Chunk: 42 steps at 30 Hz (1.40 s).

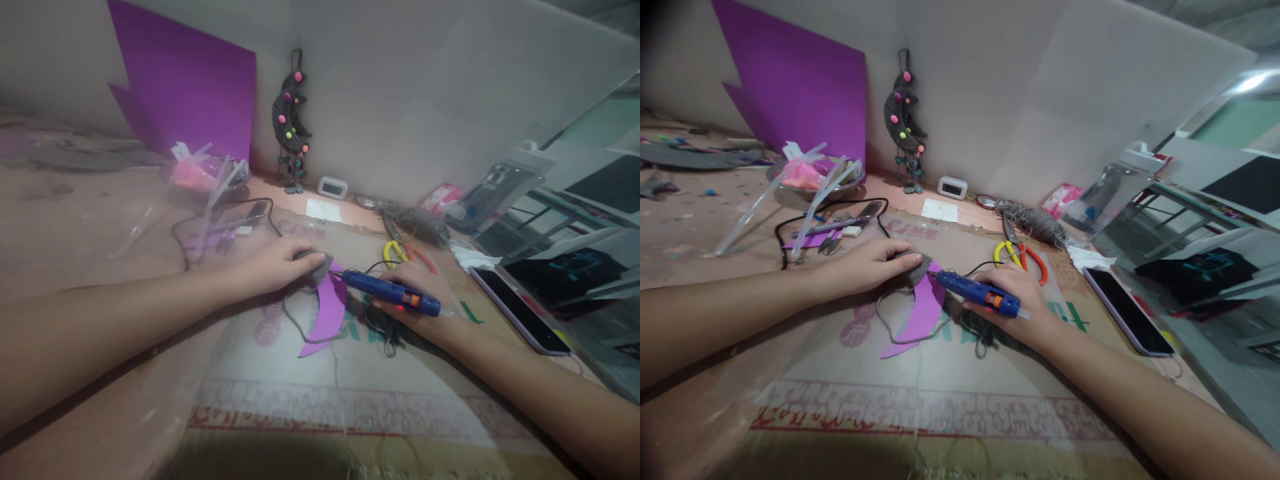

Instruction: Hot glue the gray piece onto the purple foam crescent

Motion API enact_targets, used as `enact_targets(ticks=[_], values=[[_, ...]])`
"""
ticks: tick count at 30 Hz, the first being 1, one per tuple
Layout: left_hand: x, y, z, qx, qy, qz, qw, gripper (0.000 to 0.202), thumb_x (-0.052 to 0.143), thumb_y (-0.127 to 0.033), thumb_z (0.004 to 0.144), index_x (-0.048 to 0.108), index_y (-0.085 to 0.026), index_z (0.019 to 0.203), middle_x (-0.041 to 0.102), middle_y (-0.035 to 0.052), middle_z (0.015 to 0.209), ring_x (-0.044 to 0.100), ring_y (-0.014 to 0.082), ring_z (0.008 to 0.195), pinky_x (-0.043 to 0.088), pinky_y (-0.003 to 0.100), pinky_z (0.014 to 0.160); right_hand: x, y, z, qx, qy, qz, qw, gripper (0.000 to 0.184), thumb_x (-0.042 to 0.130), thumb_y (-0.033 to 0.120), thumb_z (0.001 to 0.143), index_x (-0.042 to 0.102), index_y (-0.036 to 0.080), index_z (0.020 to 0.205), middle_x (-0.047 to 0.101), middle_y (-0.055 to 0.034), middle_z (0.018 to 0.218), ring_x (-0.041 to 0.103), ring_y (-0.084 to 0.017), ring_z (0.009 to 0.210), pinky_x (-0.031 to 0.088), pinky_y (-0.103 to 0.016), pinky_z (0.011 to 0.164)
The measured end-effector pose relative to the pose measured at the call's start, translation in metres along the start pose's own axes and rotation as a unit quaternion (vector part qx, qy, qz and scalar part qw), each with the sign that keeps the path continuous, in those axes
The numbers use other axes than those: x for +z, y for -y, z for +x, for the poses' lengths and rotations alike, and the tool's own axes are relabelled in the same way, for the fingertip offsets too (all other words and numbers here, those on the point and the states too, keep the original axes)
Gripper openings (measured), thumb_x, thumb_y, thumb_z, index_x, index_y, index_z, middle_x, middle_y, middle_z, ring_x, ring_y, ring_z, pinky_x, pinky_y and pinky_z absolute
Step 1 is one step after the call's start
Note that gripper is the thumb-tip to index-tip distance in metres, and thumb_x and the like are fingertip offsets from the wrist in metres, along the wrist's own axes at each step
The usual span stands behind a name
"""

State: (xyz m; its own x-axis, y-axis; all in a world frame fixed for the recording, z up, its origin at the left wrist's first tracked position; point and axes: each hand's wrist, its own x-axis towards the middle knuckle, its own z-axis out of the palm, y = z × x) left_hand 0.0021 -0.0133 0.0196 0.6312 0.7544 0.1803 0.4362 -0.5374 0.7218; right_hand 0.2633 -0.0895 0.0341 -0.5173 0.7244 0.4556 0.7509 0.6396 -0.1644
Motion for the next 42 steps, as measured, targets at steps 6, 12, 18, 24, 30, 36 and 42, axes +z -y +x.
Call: enact_targets(ticks=[6,12,18,24,30,36,42], values=[[0.000,0.001,0.000,-0.001,0.004,0.001,1.000,0.033,0.041,-0.045,0.088,0.046,-0.019,0.068,0.047,-0.0007,0.066,0.047,0.0149,0.064,0.032,0.027,0.057,0.000,0.000,0.001,0.018,-0.001,0.003,1.000,0.020,0.061,0.042,0.083,0.062,0.022,0.085,0.068,-0.0034,0.075,0.063,-0.019,0.068,0.047,-0.035,0.074],[0.000,0.001,0.000,-0.001,0.004,0.005,1.000,0.034,0.041,-0.045,0.089,0.046,-0.019,0.068,0.049,-0.0006,0.066,0.048,0.0149,0.064,0.034,0.028,0.058,0.000,-0.001,0.001,0.010,-0.004,0.006,1.000,0.019,0.063,0.040,0.082,0.062,0.022,0.086,0.069,-0.0031,0.078,0.064,-0.019,0.069,0.047,-0.035,0.075],[0.000,0.001,-0.001,-0.003,0.001,0.008,1.000,0.033,0.041,-0.044,0.089,0.047,-0.019,0.068,0.052,-0.0008,0.068,0.049,0.0150,0.065,0.035,0.027,0.060,0.000,-0.002,0.001,0.016,-0.002,-0.005,1.000,0.018,0.063,0.040,0.082,0.061,0.023,0.087,0.069,-0.0024,0.077,0.065,-0.019,0.071,0.047,-0.035,0.074],[0.000,0.002,0.000,-0.001,0.001,0.015,1.000,0.034,0.040,-0.045,0.089,0.047,-0.019,0.068,0.050,-0.0007,0.067,0.049,0.0153,0.065,0.034,0.027,0.059,-0.001,-0.001,0.001,0.012,-0.014,-0.003,1.000,0.019,0.064,0.039,0.082,0.061,0.022,0.087,0.070,-0.0034,0.079,0.065,-0.020,0.072,0.048,-0.034,0.069],[0.001,0.003,0.000,0.001,0.002,-0.005,1.000,0.034,0.042,-0.046,0.088,0.050,-0.018,0.069,0.054,0.0005,0.069,0.051,0.0160,0.067,0.036,0.027,0.060,0.003,-0.006,-0.001,0.048,-0.023,-0.005,0.999,0.016,0.065,0.037,0.081,0.061,0.022,0.087,0.069,-0.0023,0.077,0.064,-0.020,0.071,0.049,-0.034,0.068],[0.000,0.007,0.001,-0.010,-0.001,-0.058,0.998,0.035,0.044,-0.048,0.088,0.054,-0.018,0.072,0.052,-0.0010,0.067,0.049,0.0132,0.061,0.034,0.025,0.055,0.001,-0.006,0.003,0.113,-0.063,0.024,0.991,0.014,0.062,0.036,0.082,0.059,0.023,0.085,0.066,-0.0014,0.075,0.062,-0.019,0.067,0.050,-0.033,0.063],[-0.001,0.019,0.009,-0.091,-0.041,-0.253,0.962,0.041,0.044,-0.053,0.088,0.040,-0.020,0.065,0.035,-0.0056,0.052,0.029,0.0078,0.042,0.021,0.023,0.041,-0.013,-0.002,0.009,0.184,-0.068,0.084,0.977,0.021,0.051,0.034,0.090,0.067,0.022,0.084,0.071,-0.0030,0.084,0.067,-0.021,0.076,0.054,-0.031,0.064]])
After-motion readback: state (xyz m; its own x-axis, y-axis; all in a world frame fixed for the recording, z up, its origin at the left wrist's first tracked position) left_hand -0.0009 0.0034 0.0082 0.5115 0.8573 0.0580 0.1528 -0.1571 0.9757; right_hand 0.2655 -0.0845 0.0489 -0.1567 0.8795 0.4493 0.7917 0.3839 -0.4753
